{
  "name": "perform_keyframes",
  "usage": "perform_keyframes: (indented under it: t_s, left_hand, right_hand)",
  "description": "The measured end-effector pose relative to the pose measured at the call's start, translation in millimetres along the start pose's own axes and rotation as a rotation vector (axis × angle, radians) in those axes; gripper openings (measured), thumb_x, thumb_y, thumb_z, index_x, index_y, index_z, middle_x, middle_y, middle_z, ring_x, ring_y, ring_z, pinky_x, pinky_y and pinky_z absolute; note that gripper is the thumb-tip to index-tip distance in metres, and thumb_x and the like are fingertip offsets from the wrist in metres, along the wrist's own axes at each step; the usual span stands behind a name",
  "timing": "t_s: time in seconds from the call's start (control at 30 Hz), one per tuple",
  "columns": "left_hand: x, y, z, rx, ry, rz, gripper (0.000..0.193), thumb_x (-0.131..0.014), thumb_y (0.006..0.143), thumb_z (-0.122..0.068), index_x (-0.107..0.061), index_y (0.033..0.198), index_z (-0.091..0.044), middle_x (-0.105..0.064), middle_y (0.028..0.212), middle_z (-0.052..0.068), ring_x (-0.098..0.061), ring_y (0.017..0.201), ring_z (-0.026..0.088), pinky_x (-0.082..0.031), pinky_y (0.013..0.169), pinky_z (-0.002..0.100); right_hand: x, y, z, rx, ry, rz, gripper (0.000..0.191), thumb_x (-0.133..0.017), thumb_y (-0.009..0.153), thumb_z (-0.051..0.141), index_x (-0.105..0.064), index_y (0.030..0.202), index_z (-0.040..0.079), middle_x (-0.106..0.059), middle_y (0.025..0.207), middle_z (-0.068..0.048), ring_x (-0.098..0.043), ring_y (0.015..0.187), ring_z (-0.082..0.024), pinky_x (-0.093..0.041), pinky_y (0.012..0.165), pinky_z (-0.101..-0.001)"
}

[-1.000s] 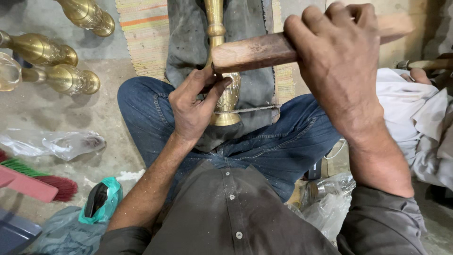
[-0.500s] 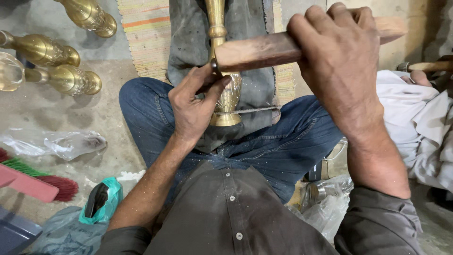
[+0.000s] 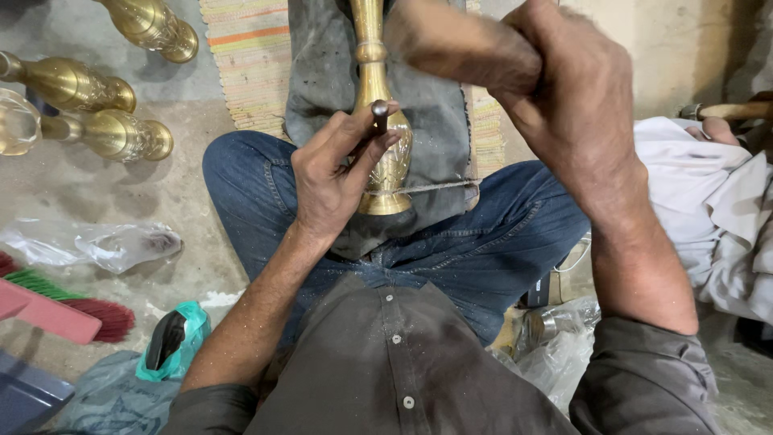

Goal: The person sits cross-legged on the floor with a brass vase held against their lap by a cord. They hold a chisel against the vase surface and repeatedly strike it with a wooden mallet to carve decorative patterns, repositioning the chisel around the vase body, then adjust the cord and continue working.

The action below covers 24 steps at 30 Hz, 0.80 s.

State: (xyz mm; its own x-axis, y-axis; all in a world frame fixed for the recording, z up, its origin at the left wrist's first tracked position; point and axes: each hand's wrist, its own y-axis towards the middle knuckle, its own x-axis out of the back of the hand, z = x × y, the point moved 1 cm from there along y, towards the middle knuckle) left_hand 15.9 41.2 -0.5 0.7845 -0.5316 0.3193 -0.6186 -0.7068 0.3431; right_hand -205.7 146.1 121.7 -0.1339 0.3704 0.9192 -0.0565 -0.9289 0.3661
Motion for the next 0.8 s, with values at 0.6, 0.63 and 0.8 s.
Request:
perform_keyframes:
  t_s: [0.6,0.63,0.8]
  left_hand:
    - [3.3,0.8,1.1,-0.047,0.006,-0.031,0.032,-0.084,0.097,-0.009,-0.071,0.126,-0.006,-0.073,0.095,0.004,-0.073,0.084,0.012,-0.06,0.071,0.028]
    - [3.0,1.1,1.2,-0.065,-0.026,-0.035,0.032,-0.083,0.098,-0.008,-0.069,0.128,-0.006,-0.073,0.099,0.004,-0.075,0.089,0.012,-0.063,0.075,0.027]
    - [3.3,1.6,3.3,-0.064,-0.036,-0.042,0.031,-0.082,0.099,-0.008,-0.069,0.126,-0.006,-0.074,0.102,0.005,-0.076,0.093,0.012,-0.064,0.077,0.026]
  right_hand:
    - [-1.4,0.3,5.2,0.085,-0.182,0.041,0.035,-0.08,0.083,0.007,-0.057,0.109,0.006,-0.059,0.1,-0.008,-0.058,0.096,-0.029,-0.043,0.09,-0.0417]
    - [-2.2,0.0,4.5,0.076,-0.173,0.047,0.034,-0.08,0.084,0.007,-0.056,0.109,0.006,-0.059,0.1,-0.008,-0.058,0.097,-0.028,-0.043,0.09,-0.041]
    - [-2.9,-0.6,4.2,0.101,-0.251,0.064,0.031,-0.08,0.086,0.007,-0.057,0.107,0.006,-0.06,0.097,-0.008,-0.061,0.097,-0.03,-0.045,0.084,-0.0419]
